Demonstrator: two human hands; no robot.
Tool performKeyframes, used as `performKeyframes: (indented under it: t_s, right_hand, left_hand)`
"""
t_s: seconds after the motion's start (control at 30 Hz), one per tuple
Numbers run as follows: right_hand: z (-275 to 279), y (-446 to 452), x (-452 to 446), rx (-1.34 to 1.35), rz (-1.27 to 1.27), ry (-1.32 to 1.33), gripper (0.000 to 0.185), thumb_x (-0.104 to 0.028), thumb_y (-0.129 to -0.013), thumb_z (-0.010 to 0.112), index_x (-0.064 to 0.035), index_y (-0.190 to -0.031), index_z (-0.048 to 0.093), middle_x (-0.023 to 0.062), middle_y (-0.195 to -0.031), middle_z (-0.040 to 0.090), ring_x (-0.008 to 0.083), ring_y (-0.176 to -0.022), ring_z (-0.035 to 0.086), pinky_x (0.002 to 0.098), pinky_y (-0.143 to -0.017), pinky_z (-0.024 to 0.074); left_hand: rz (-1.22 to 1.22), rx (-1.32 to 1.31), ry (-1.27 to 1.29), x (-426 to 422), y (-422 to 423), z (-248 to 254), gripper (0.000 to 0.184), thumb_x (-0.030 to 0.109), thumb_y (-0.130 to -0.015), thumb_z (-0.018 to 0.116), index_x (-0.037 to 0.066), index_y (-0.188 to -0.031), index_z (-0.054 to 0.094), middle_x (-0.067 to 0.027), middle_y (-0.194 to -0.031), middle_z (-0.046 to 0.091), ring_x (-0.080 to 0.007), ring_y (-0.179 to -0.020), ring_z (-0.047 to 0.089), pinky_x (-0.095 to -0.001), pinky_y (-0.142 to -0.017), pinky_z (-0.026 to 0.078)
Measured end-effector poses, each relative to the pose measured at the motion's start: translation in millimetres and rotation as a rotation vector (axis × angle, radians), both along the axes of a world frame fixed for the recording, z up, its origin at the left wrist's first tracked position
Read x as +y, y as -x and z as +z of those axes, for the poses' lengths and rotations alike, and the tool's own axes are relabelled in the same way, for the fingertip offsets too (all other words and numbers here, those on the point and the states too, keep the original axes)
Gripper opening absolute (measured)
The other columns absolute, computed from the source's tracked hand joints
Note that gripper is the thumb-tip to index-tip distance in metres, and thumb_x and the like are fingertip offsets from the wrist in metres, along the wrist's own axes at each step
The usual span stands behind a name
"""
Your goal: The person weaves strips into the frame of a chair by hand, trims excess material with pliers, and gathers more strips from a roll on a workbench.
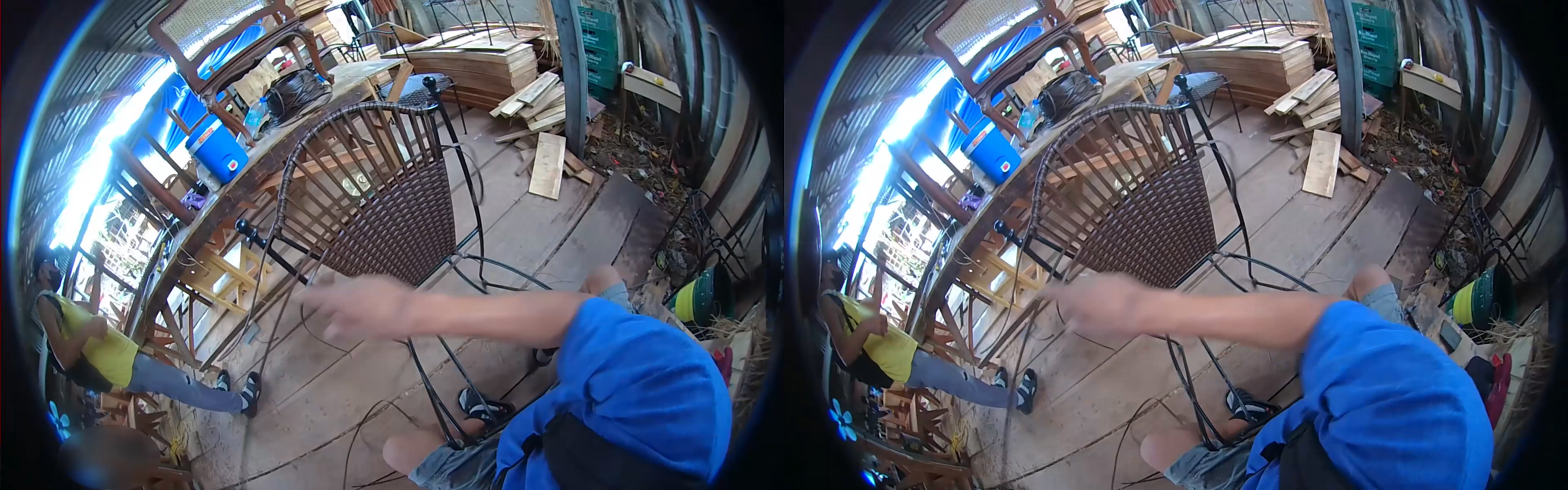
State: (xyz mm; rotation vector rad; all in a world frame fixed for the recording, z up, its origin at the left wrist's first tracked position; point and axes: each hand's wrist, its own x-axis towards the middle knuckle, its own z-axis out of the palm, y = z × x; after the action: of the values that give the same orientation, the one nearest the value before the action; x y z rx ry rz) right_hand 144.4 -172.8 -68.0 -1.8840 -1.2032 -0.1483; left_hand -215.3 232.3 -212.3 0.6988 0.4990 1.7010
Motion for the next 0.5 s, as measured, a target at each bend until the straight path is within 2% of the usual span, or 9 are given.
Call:
performKeyframes:
  t_s: [0.07,0.1,0.13,0.17,0.23,0.3,0.37,0.4,0.5]
  right_hand:
    - [-34,-48,-70,-0.056,-0.295,-0.035,0.032,-0.027,-0.087,0.059,-0.0069,-0.111,0.060,0.0125,-0.099,0.065,0.0287,-0.094,0.062,0.0360,-0.079,0.0505]
    - [-65,-72,-112,0.013,-0.354,-0.262,0.030,-0.029,-0.088,0.059,-0.0059,-0.106,0.062,0.0111,-0.097,0.065,0.0242,-0.090,0.063,0.0334,-0.076,0.0507]
    - [-77,-78,-151,0.488,-0.479,-0.440,0.020,-0.014,-0.089,0.056,-0.0042,-0.106,0.061,0.0059,-0.086,0.063,0.0135,-0.079,0.060,0.0260,-0.073,0.0482]
    - [-104,-93,-188,0.492,-0.672,-0.458,0.024,-0.011,-0.088,0.056,-0.0028,-0.111,0.057,0.0047,-0.093,0.061,0.0085,-0.084,0.056,0.0230,-0.074,0.0470]
    - [-165,-123,-227,0.296,-1.036,-0.540,0.037,-0.007,-0.082,0.060,-0.0029,-0.118,0.053,0.0142,-0.100,0.061,0.0226,-0.093,0.061,0.0321,-0.077,0.0499]
    - [-175,-133,-228,0.001,-1.085,-0.528,0.046,-0.004,-0.078,0.062,-0.0041,-0.122,0.049,0.0165,-0.106,0.058,0.0286,-0.100,0.057,0.0351,-0.083,0.0477]
    - [-168,-146,-225,-0.195,-1.093,-0.480,0.049,-0.001,-0.076,0.063,-0.0046,-0.122,0.049,0.0180,-0.112,0.056,0.0321,-0.103,0.055,0.0368,-0.087,0.0459]
    - [-155,-154,-219,-0.242,-1.080,-0.438,0.047,0.001,-0.075,0.064,-0.0045,-0.120,0.051,0.0184,-0.114,0.055,0.0327,-0.103,0.054,0.0369,-0.088,0.0452]
    - [-155,-189,-235,-0.157,-0.942,-0.371,0.031,0.001,-0.075,0.062,-0.0032,-0.106,0.057,0.0191,-0.114,0.055,0.0360,-0.111,0.049,0.0391,-0.092,0.0421]
  left_hand:
    - [-0.080,0.313,0.273,-1,-24,-51,0.034,0.038,-0.093,0.044,0.006,-0.097,0.056,-0.0083,-0.084,0.061,-0.0233,-0.072,0.058,-0.0423,-0.063,0.049]
    - [-0.143,0.453,0.394,-4,-32,-75,0.034,0.037,-0.093,0.043,0.006,-0.098,0.056,-0.0082,-0.085,0.061,-0.0229,-0.073,0.058,-0.0429,-0.064,0.049]
    - [-0.217,0.583,0.507,-9,-41,-98,0.034,0.037,-0.093,0.043,0.006,-0.099,0.057,-0.0082,-0.086,0.062,-0.0225,-0.073,0.059,-0.0436,-0.064,0.049]
    - [-0.293,0.693,0.595,-15,-49,-116,0.034,0.037,-0.093,0.042,0.006,-0.099,0.057,-0.0081,-0.087,0.062,-0.0221,-0.074,0.059,-0.0443,-0.064,0.049]
    - [-0.462,0.855,0.713,-34,-62,-141,0.035,0.037,-0.093,0.041,0.007,-0.101,0.057,-0.0080,-0.088,0.063,-0.0213,-0.076,0.060,-0.0456,-0.065,0.049]
    - [-0.668,0.951,0.725,-61,-84,-150,0.036,0.036,-0.093,0.039,0.007,-0.103,0.057,-0.0079,-0.090,0.064,-0.0204,-0.078,0.061,-0.0469,-0.065,0.050]
    - [-0.908,0.965,0.554,-99,-129,-146,0.037,0.036,-0.093,0.038,0.007,-0.105,0.057,-0.0077,-0.091,0.065,-0.0196,-0.080,0.062,-0.0483,-0.066,0.050]
    - [-0.772,1.080,0.198,-209,-180,-65,0.026,0.021,-0.091,0.047,0.004,-0.108,0.056,-0.0112,-0.098,0.065,-0.0235,-0.088,0.062,-0.0409,-0.069,0.050]
    - [-0.519,1.327,-0.639,-283,-276,-7,0.030,0.017,-0.090,0.053,-0.003,-0.112,0.055,-0.0108,-0.093,0.059,-0.0226,-0.090,0.056,-0.0310,-0.083,0.043]
